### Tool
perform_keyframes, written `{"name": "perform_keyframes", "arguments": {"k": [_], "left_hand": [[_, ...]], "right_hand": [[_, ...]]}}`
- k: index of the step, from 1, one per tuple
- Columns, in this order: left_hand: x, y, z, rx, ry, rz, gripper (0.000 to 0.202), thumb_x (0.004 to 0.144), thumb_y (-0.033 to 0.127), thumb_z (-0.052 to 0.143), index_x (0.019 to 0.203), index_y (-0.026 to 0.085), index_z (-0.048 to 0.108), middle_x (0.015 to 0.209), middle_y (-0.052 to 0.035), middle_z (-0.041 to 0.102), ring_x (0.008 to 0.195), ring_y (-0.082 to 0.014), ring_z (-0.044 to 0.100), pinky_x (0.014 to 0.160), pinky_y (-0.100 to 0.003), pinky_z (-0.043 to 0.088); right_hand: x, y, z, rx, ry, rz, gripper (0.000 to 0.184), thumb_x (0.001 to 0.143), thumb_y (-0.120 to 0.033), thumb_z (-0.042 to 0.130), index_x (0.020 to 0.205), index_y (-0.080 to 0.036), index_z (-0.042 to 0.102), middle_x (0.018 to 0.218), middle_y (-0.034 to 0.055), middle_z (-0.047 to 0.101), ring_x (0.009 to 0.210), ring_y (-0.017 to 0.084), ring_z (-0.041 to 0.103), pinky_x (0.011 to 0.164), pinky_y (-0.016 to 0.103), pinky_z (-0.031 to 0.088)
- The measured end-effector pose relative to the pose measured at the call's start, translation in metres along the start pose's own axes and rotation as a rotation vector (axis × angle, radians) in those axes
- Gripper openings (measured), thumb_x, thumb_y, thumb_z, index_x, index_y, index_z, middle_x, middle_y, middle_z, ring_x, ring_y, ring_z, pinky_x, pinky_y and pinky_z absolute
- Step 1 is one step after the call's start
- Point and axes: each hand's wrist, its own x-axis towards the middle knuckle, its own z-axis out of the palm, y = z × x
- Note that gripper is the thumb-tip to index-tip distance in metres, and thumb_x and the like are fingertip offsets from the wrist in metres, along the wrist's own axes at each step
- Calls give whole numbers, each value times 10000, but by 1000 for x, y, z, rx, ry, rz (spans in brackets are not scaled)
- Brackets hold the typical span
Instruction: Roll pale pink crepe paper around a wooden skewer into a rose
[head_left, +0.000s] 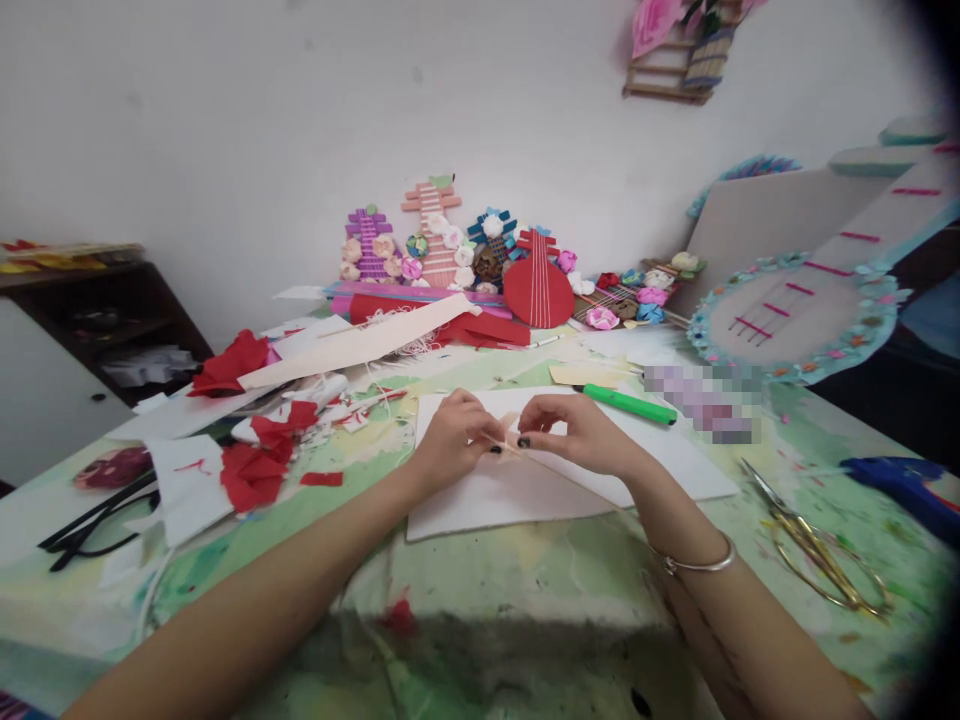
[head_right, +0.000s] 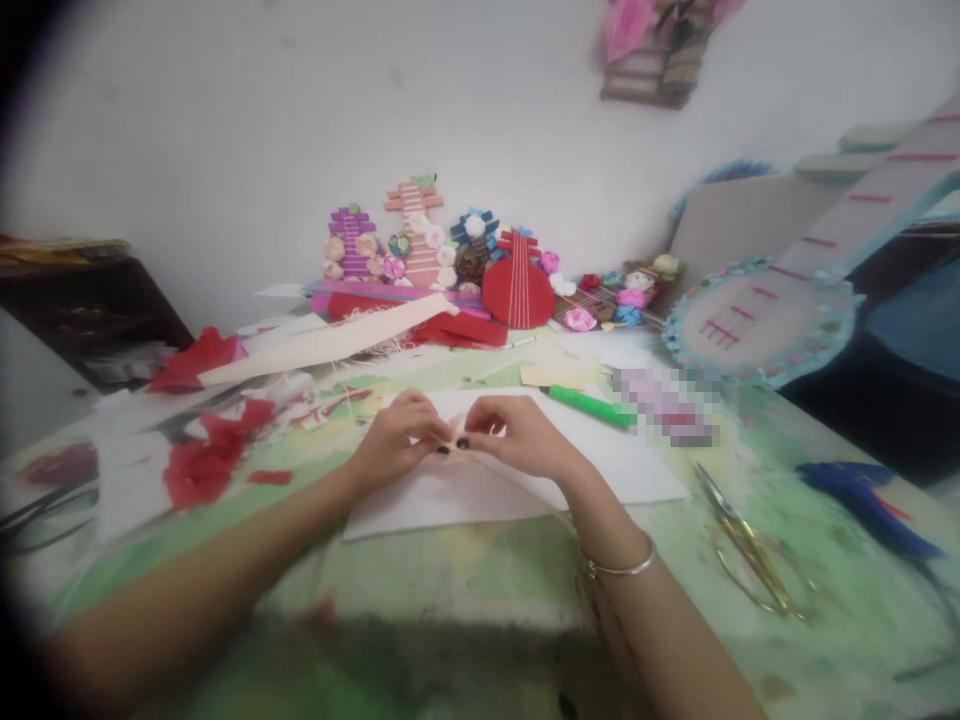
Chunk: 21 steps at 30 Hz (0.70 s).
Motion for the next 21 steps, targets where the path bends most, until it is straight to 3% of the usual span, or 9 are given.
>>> {"name": "perform_keyframes", "arguments": {"k": [3,7,14,21], "left_hand": [[0,-1,0,8,-37,-56,104,695,85,638,696,185,669,674,-21,664,767,-180,520,718,-312,421],[0,-1,0,-19,-42,-121,122,684,79,628,693,193,671,686,-24,665,788,-185,521,703,-302,428],[1,-4,1,-150,-67,-243,43,696,210,680,729,203,706,708,-32,686,806,-190,559,728,-300,448],[3,-5,1,-195,-101,-286,131,699,329,680,726,206,718,714,-32,698,786,-187,591,705,-285,445]], "right_hand": [[-5,-5,-1,-184,-119,-15,145,721,-292,672,796,-175,629,754,17,656,676,127,569,626,240,417],[-7,-3,3,-375,-112,-7,110,737,-140,591,833,-180,626,693,2,643,623,114,541,582,218,357],[-2,0,7,-440,-48,-3,215,769,-74,467,824,-187,641,778,31,679,702,136,565,624,225,342],[2,4,10,-490,-56,28,292,736,-52,435,834,-192,673,701,26,666,655,145,563,610,233,330]]}}
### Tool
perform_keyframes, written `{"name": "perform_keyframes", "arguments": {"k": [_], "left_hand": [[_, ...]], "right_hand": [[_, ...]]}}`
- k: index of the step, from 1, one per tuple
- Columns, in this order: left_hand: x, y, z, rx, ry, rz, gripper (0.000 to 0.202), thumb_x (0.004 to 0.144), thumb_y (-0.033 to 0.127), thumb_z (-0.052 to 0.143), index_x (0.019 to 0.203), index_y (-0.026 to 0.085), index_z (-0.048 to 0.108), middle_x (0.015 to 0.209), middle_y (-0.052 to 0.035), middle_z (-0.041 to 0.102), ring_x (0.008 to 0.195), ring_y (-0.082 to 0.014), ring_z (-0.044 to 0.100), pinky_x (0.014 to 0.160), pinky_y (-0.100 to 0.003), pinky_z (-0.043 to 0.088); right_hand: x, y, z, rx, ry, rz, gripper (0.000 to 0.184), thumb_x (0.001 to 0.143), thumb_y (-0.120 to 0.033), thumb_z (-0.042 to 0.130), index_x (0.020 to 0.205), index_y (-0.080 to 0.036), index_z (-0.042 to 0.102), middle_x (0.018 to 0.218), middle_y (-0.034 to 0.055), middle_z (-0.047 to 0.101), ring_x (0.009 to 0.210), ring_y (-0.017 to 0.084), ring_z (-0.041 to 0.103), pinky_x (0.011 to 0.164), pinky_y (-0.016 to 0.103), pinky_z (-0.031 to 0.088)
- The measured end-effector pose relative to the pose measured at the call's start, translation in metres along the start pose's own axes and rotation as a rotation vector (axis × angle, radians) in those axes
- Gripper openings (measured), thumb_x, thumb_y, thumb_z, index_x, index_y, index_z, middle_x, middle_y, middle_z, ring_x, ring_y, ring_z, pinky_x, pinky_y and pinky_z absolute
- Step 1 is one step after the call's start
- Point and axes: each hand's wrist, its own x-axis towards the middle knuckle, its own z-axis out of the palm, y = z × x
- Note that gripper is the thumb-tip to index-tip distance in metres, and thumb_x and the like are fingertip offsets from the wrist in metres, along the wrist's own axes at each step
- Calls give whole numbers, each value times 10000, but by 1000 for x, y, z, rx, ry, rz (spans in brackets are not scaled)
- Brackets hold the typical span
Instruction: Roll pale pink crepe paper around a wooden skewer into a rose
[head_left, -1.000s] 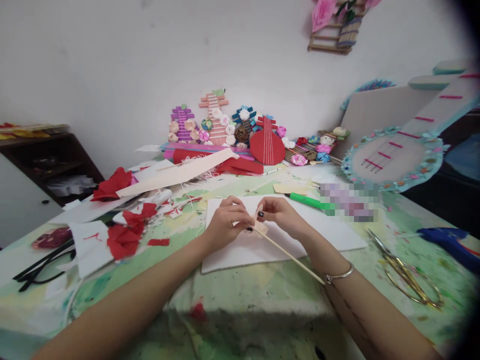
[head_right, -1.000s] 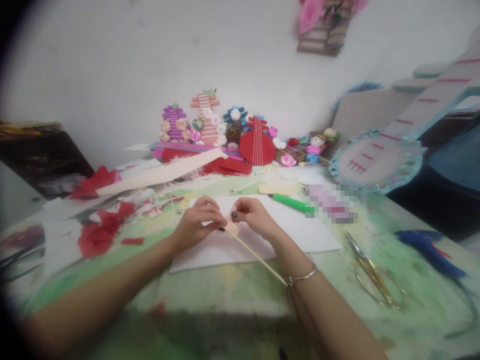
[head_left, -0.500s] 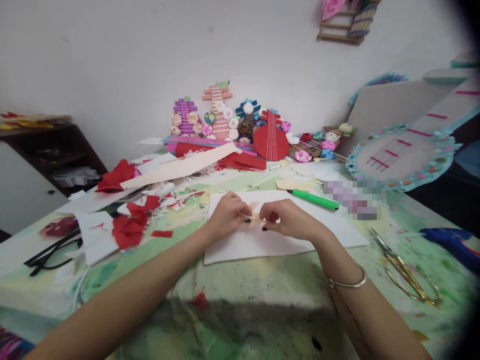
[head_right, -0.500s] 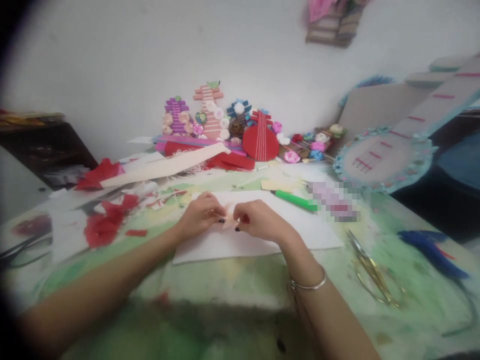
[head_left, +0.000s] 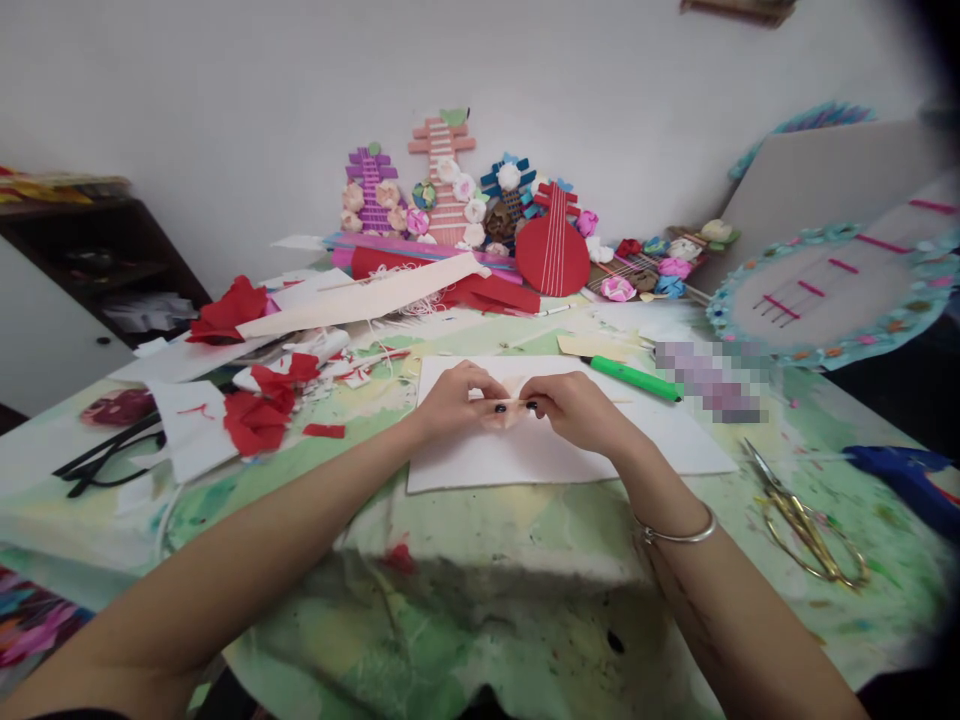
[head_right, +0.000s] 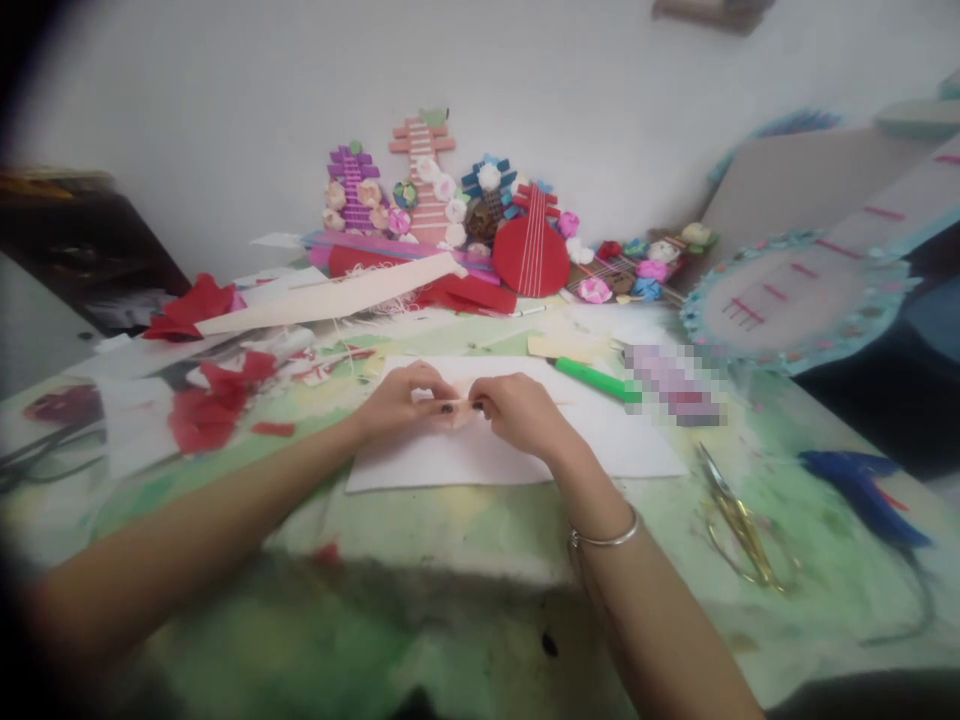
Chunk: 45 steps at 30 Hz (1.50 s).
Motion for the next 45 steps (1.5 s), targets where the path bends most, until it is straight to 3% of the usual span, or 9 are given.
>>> {"name": "perform_keyframes", "arguments": {"k": [6,13,22,28,39,45], "left_hand": [[2,2,-2,-41,-12,-138,155,677,310,684,733,168,711,734,-24,708,712,-156,619,678,-260,435],[4,-1,-3,-12,-46,-84,173,707,313,642,780,182,729,756,-35,713,785,-177,613,675,-258,424],[4,7,-4,-114,-110,-61,216,728,327,622,819,176,747,673,-32,683,645,-138,585,554,-224,388],[5,6,-5,-74,-41,-161,206,681,348,685,757,158,709,751,-40,712,723,-163,631,624,-239,427],[1,9,-2,86,7,-92,142,695,339,675,702,200,707,715,-20,706,757,-180,595,692,-287,422],[1,12,-1,174,39,-58,37,645,240,701,637,206,690,665,-13,692,753,-190,569,690,-297,439]], "right_hand": [[0,-1,1,-46,3,1,329,719,-43,422,858,-195,679,668,25,653,615,140,540,590,239,303],[1,-5,1,-102,-2,21,335,705,-36,430,870,-201,670,712,27,671,629,146,544,584,243,283],[0,-5,3,-120,41,42,266,769,-92,439,856,-212,661,737,27,685,647,152,565,587,244,292],[0,-5,3,-84,84,38,253,777,-105,446,824,-213,670,761,29,697,699,161,593,615,244,322],[0,-4,5,22,105,-14,220,774,-108,467,802,-197,666,784,30,697,694,147,589,627,233,347],[0,-5,6,25,104,-25,196,788,-125,486,816,-193,668,781,31,693,651,134,562,608,231,330]]}}
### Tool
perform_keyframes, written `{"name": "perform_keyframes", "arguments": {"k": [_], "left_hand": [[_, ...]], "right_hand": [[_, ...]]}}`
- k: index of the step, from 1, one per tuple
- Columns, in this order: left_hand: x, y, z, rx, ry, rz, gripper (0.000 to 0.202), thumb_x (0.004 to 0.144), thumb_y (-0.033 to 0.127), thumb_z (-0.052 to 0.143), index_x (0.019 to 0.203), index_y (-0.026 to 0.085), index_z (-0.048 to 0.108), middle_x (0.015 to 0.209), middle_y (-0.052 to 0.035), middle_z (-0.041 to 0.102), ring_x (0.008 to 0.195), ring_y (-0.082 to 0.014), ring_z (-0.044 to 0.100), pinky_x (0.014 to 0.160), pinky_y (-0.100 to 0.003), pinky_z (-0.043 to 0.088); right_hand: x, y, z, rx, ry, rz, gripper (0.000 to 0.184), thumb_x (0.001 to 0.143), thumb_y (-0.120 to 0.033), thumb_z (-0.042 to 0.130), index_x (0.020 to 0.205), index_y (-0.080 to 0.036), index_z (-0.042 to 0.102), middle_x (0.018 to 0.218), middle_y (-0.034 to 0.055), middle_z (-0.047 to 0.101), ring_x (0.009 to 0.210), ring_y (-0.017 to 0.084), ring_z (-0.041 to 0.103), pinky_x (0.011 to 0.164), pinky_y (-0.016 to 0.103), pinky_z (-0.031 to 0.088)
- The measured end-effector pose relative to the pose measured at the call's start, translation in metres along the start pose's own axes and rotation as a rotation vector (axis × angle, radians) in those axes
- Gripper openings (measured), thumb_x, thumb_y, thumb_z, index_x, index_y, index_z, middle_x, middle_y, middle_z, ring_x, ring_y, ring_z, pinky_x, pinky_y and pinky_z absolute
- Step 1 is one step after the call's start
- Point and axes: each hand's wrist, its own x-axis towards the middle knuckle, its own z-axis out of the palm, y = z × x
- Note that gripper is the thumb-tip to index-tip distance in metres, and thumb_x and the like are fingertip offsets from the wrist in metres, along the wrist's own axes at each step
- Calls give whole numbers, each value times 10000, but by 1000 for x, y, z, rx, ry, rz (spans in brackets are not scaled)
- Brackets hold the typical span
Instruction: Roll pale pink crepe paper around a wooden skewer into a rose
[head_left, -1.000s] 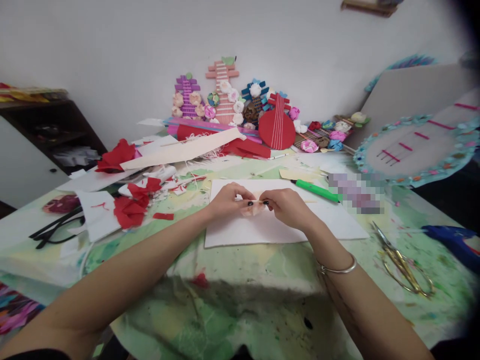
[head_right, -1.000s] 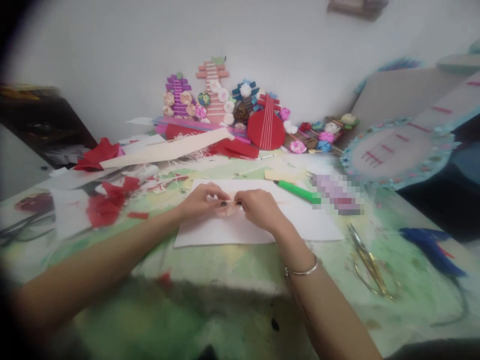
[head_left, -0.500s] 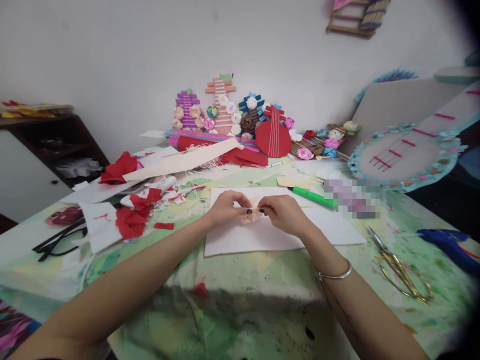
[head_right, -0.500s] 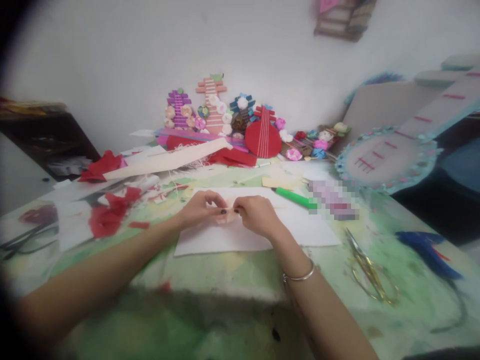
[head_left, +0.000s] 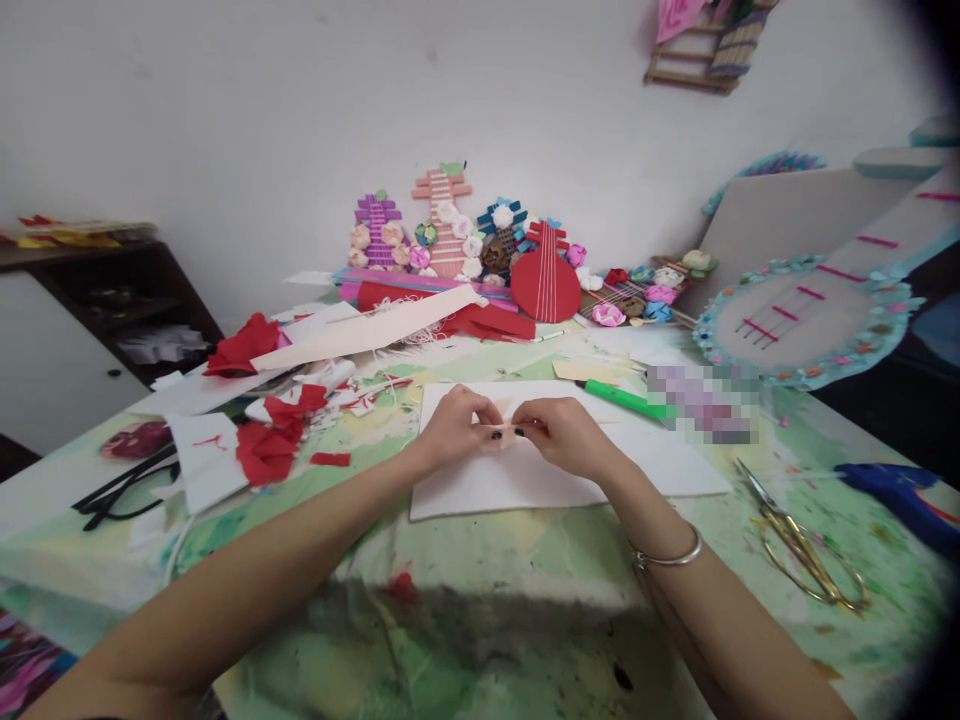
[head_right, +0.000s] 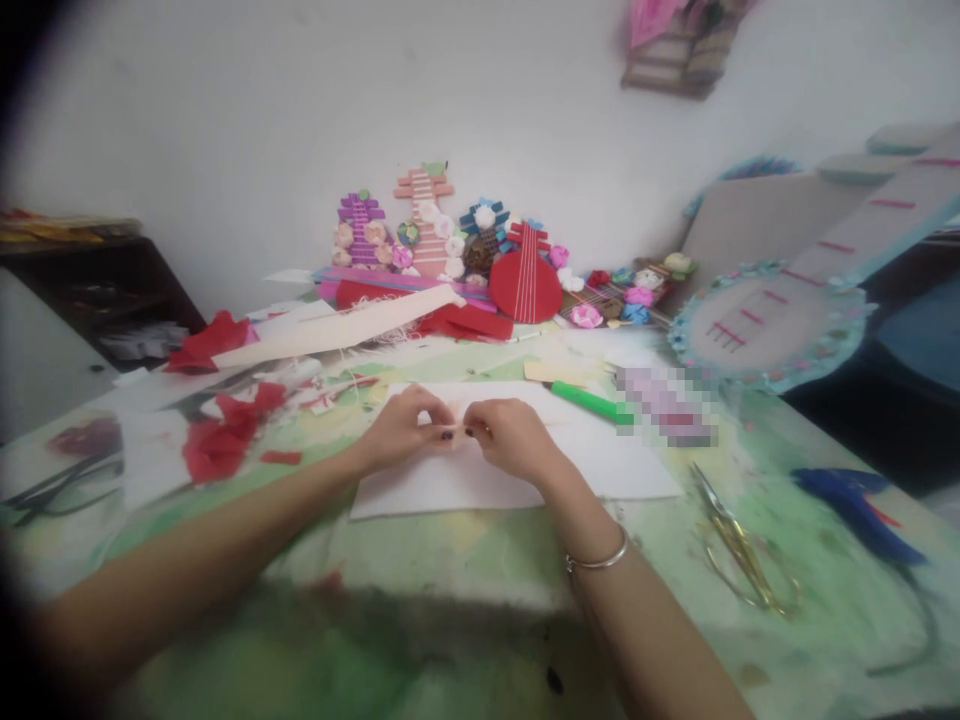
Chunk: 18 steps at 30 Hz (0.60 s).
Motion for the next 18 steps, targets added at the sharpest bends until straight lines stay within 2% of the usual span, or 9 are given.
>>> {"name": "perform_keyframes", "arguments": {"k": [6,12,18], "left_hand": [[-1,-2,3,-81,20,-36,59,614,161,706,650,200,679,666,-23,672,810,-206,547,620,-266,467],[-2,0,5,-123,22,-46,59,615,168,714,653,190,675,653,-33,653,805,-202,541,592,-251,484],[-3,-1,7,-123,46,-35,107,603,92,687,658,184,683,626,-23,628,786,-188,549,614,-250,488]], "right_hand": [[0,-2,1,2,-15,-23,174,814,-163,490,826,-189,662,774,32,685,649,126,549,608,228,313],[0,-3,4,5,-11,-12,120,809,-225,535,820,-199,651,761,17,684,624,118,538,588,228,289],[0,-6,8,-67,24,0,161,826,-237,498,788,-213,653,691,7,662,611,117,538,576,230,273]]}}
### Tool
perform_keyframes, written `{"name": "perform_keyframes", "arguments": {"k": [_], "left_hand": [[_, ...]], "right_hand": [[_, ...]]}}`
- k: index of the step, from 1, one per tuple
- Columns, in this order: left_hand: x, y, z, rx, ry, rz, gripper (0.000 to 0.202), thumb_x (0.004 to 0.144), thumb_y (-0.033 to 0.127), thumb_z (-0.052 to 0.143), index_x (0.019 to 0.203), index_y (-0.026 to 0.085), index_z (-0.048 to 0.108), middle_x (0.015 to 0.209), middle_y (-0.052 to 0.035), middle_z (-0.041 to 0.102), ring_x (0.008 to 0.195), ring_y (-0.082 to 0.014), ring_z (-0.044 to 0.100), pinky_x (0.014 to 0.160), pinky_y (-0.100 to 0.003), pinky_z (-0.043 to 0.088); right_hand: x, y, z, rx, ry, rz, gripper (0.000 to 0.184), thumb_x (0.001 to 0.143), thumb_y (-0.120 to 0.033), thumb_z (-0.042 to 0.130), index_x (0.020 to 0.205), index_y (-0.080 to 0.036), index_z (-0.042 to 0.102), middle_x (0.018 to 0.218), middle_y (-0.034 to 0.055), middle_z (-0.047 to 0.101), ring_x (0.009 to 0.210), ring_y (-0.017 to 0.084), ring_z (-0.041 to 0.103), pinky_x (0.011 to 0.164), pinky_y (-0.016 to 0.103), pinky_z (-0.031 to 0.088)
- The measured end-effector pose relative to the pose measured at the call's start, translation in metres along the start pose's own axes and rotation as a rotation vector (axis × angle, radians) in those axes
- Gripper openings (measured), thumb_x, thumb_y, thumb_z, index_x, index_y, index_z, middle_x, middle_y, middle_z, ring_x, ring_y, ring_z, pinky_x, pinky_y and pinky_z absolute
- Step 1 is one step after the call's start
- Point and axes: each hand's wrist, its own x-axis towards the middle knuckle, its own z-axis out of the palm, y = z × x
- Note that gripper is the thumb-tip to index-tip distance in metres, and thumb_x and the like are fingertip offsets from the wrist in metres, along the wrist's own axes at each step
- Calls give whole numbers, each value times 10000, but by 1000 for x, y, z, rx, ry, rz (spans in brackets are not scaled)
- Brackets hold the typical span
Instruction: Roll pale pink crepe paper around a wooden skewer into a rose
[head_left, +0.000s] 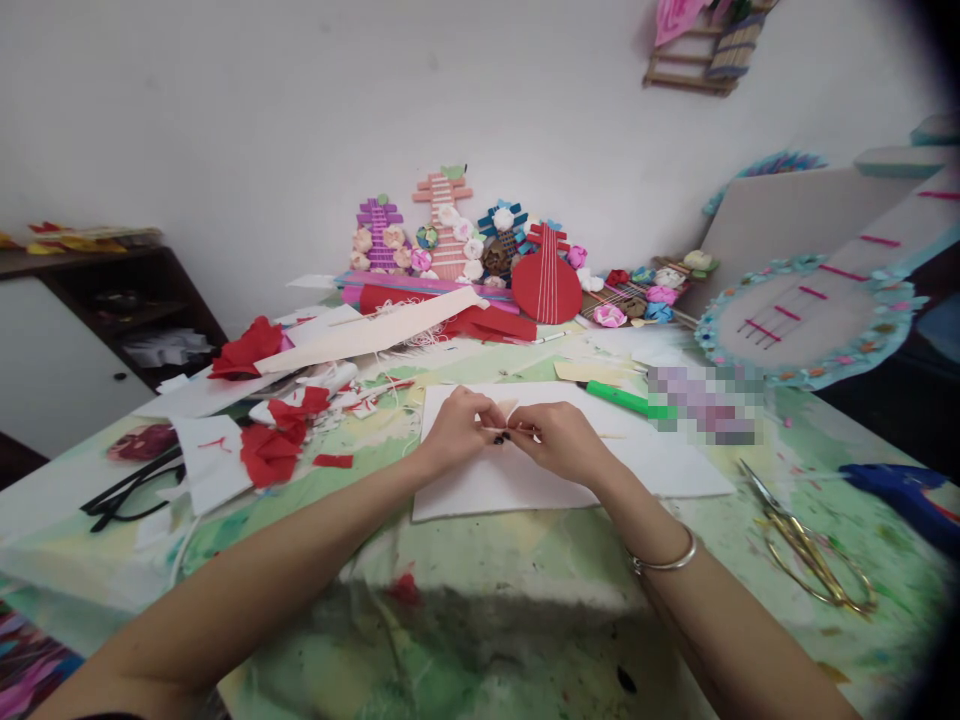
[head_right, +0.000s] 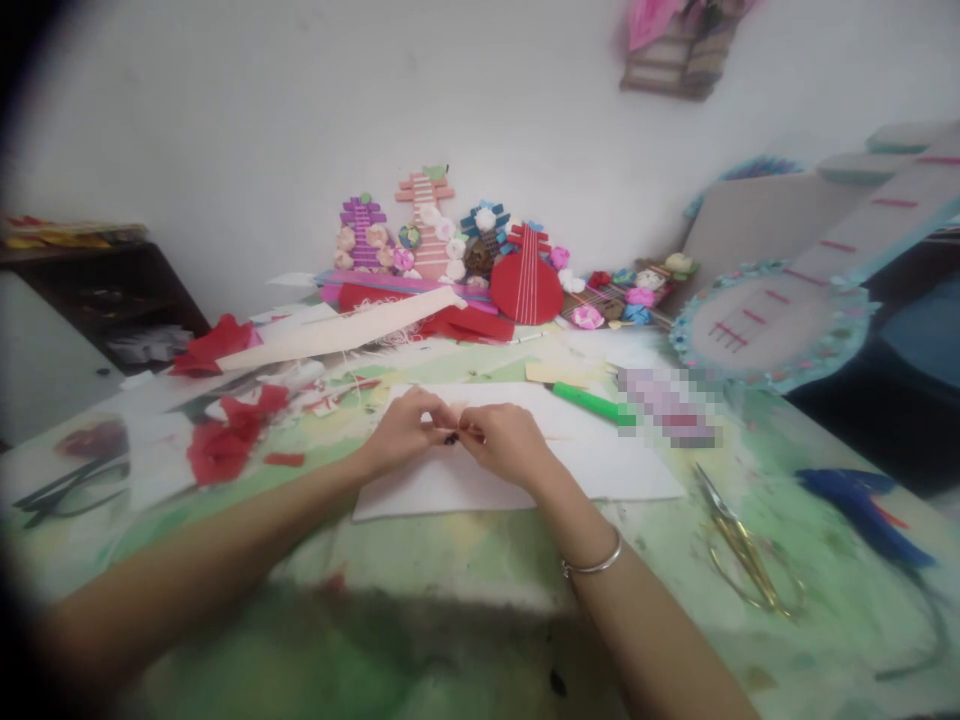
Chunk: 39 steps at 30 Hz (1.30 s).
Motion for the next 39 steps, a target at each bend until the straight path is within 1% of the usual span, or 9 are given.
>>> {"name": "perform_keyframes", "arguments": {"k": [6,13,17,19,22,24,28,35,39], "left_hand": [[0,2,-1,-3,-6,-49,143,601,61,675,663,189,680,636,-21,622,839,-193,535,640,-240,491],[0,1,0,-11,-9,-78,150,594,51,677,642,192,667,636,-17,620,838,-188,549,624,-224,490],[0,1,0,15,13,-55,154,596,48,674,639,196,665,641,-8,630,815,-180,563,622,-226,481],[0,1,-2,62,20,-31,130,610,76,687,650,199,674,663,-8,653,813,-182,564,656,-244,471],[2,2,-5,116,2,32,100,645,123,687,691,211,696,710,-5,684,805,-183,563,739,-287,453],[2,3,-7,124,-10,79,122,672,124,657,727,220,708,738,-5,696,811,-186,564,769,-304,443],[3,3,-10,94,-22,145,180,697,106,599,774,219,715,776,-10,709,835,-191,560,773,-309,446],[3,5,-12,61,-53,105,168,676,108,612,749,224,709,737,0,702,834,-191,542,755,-304,439],[4,6,-11,96,-64,109,153,684,101,595,737,208,691,729,-1,695,812,-186,533,767,-316,421]], "right_hand": [[1,-2,2,-26,17,24,159,807,-241,508,695,-198,612,667,6,651,597,113,535,570,224,277],[0,-3,2,-29,48,21,136,794,-241,516,685,-205,590,666,-6,644,587,105,522,566,219,273],[0,-5,0,-59,62,13,140,792,-235,517,675,-208,589,658,-12,634,574,100,502,552,221,256],[0,-4,-1,-77,68,18,136,791,-238,520,678,-211,590,659,-17,632,574,99,497,546,221,248],[0,-2,-1,-86,78,28,138,795,-245,524,681,-211,595,665,-16,634,589,100,510,544,223,242],[0,-1,-2,-87,89,33,146,798,-250,527,676,-208,596,665,-14,634,593,100,515,544,225,239],[0,-1,-3,-90,113,35,147,801,-258,530,680,-211,597,663,-19,631,581,96,506,539,227,233],[-1,-1,-4,-101,111,10,123,791,-262,549,690,-213,599,681,-28,638,598,95,512,540,225,232],[-1,0,-4,-125,103,8,138,802,-281,549,695,-213,604,689,-23,642,597,98,511,541,229,228]]}}
